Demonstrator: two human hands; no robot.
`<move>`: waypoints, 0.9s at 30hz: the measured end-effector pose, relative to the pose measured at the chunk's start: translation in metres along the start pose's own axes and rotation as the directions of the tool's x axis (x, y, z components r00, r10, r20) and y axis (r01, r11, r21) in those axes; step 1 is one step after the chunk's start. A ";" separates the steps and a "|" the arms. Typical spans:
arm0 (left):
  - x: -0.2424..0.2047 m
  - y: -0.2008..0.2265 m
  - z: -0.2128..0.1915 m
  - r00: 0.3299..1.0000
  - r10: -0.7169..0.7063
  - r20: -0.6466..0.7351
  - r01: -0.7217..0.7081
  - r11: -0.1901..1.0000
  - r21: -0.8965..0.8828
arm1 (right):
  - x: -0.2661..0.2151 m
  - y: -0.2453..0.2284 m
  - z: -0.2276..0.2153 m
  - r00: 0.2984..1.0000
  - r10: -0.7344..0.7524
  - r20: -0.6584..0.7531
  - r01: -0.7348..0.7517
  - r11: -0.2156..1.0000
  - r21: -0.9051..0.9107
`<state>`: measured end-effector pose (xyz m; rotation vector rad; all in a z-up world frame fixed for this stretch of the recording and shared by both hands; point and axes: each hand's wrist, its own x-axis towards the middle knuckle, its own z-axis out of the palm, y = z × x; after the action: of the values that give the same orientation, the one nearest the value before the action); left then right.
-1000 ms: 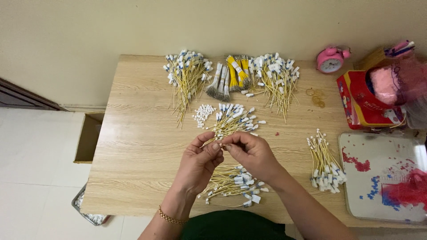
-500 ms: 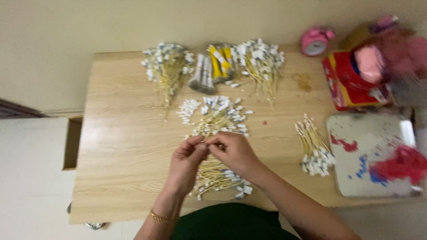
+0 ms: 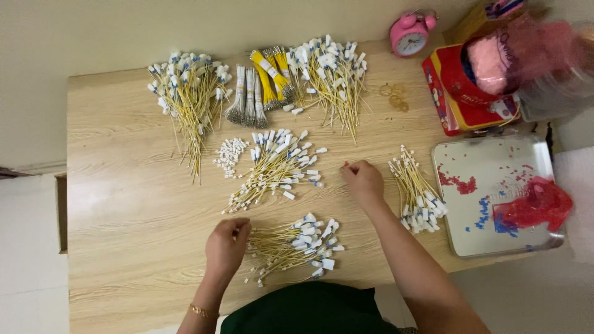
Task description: Bundling small electronic wire connectors by hand at a workbench.
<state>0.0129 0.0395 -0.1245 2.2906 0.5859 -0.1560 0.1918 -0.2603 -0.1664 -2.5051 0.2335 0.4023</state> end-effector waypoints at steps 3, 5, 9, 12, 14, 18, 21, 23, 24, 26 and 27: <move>0.037 -0.036 0.029 0.993 0.023 -0.120 -0.024 1.000 -0.009 | 0.029 0.017 0.025 0.996 0.050 -0.074 -0.060 0.988 -0.139; 0.058 -0.028 0.022 0.990 0.045 -0.134 -0.043 0.999 0.021 | 0.041 0.022 0.031 0.995 0.097 -0.023 -0.100 0.973 -0.207; 0.098 -0.017 0.013 0.973 0.121 -0.194 -0.107 0.991 0.081 | 0.051 0.037 0.037 0.999 0.051 0.014 -0.047 0.978 -0.206; 0.121 -0.012 0.023 0.980 0.109 -0.166 -0.087 0.987 0.133 | 0.040 0.026 0.029 0.995 0.097 0.035 -0.088 0.972 -0.218; 0.139 -0.034 0.043 0.991 0.074 -0.109 -0.051 0.978 0.204 | 0.028 0.019 0.020 0.999 0.026 0.019 -0.022 0.986 -0.166; 0.148 -0.050 0.062 0.996 0.062 -0.068 -0.041 0.962 0.271 | 0.021 -0.005 0.004 0.997 -0.061 -0.057 0.049 0.981 -0.187; 0.148 -0.050 0.062 0.997 0.032 -0.077 -0.012 0.968 0.250 | 0.042 -0.020 -0.004 0.957 -0.261 -0.128 0.253 0.964 -0.077; 0.143 -0.046 0.059 0.995 0.026 -0.098 -0.002 0.973 0.232 | 0.065 -0.023 0.008 0.939 -0.305 -0.157 0.289 0.950 -0.120; 0.141 -0.044 0.058 0.993 0.019 -0.118 0.007 0.977 0.215 | 0.078 -0.025 0.015 0.919 -0.349 -0.184 0.322 0.933 -0.162; 0.140 -0.043 0.057 0.993 -0.008 -0.121 0.034 0.977 0.211 | 0.095 -0.027 0.020 0.956 -0.256 -0.143 0.234 0.960 -0.155; 0.137 -0.046 0.054 0.992 -0.036 -0.120 0.061 0.976 0.211 | 0.102 -0.030 0.026 0.983 -0.157 -0.100 0.141 0.979 -0.150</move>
<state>0.1172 0.0793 -0.2312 2.5076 0.7156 -0.1151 0.2894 -0.2287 -0.2059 -2.6676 0.0601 0.2255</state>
